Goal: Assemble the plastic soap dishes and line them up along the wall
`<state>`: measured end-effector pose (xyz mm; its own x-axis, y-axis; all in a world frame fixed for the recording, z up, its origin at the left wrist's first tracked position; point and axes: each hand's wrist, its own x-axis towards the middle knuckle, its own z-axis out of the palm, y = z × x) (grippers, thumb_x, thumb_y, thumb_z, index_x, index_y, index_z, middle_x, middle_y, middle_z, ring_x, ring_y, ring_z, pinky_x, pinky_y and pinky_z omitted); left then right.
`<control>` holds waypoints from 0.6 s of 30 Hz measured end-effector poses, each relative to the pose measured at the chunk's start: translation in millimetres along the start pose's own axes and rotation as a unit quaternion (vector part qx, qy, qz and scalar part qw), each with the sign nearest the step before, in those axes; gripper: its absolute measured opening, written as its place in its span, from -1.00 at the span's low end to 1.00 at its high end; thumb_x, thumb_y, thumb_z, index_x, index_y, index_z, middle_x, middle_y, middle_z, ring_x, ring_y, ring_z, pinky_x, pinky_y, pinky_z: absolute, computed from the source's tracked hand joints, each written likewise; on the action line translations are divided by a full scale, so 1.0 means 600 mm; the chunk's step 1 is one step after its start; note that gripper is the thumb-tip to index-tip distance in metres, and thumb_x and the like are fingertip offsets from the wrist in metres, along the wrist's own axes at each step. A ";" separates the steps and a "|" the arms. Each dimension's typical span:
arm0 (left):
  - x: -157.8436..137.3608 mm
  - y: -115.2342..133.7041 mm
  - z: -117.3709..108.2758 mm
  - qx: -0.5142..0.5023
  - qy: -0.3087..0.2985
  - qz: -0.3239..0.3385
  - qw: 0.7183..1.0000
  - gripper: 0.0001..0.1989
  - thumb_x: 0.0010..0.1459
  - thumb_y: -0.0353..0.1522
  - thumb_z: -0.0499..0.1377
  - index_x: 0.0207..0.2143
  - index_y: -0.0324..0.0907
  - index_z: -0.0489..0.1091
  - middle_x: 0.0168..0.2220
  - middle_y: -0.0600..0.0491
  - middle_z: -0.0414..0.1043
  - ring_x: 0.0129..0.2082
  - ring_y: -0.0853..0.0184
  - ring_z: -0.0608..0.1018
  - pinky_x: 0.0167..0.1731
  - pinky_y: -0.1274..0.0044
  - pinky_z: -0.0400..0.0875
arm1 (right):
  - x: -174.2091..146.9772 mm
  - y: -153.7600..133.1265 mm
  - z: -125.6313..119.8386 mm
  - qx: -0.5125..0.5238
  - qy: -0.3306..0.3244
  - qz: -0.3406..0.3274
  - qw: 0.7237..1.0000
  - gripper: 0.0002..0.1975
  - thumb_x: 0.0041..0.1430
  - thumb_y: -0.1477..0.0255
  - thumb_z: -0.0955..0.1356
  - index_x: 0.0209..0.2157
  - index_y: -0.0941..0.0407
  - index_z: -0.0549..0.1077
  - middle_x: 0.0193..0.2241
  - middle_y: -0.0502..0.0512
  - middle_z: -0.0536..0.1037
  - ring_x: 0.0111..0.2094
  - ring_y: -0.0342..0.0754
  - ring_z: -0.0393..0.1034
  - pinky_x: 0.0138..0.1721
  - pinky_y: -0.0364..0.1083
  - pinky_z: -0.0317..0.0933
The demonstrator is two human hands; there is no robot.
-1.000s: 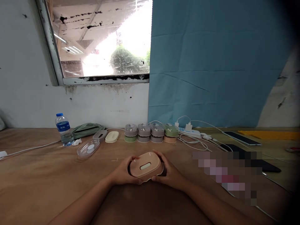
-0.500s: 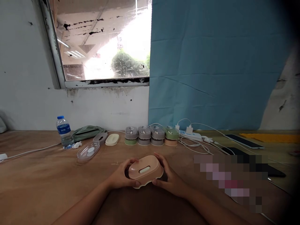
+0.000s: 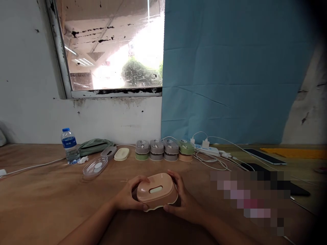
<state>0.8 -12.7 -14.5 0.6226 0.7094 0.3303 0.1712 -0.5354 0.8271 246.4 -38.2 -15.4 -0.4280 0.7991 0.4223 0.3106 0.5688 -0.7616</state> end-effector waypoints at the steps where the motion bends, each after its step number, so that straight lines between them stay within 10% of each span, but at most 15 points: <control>1: 0.000 -0.001 0.000 -0.001 -0.001 -0.003 1.000 -0.34 -0.30 -0.28 0.31 -0.10 -0.13 0.14 -0.07 0.00 0.20 -0.08 0.20 0.30 -0.08 0.44 0.18 | 0.000 -0.001 0.000 0.001 -0.002 0.004 1.000 -0.08 -0.15 0.28 0.41 0.11 0.05 -0.25 0.09 0.23 0.00 0.11 0.08 -0.05 0.08 0.07 -0.06; 18: 0.007 0.002 0.005 -0.077 0.004 -0.024 0.997 -0.54 -0.29 -0.27 0.30 -0.32 -0.20 0.20 -0.16 0.01 0.22 -0.17 0.27 0.32 -0.23 0.54 0.23 | 0.004 -0.010 -0.001 0.046 -0.006 0.032 0.998 -0.11 -0.14 0.23 0.40 0.13 0.04 -0.18 0.09 0.17 0.05 0.09 0.04 0.02 0.07 -0.01 -0.02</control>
<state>6.0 -11.6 -13.6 0.6098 0.7366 0.2924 0.0812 -0.4250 0.9015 244.1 -39.2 -9.5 -0.4199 0.8306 0.3659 0.2585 0.4959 -0.8290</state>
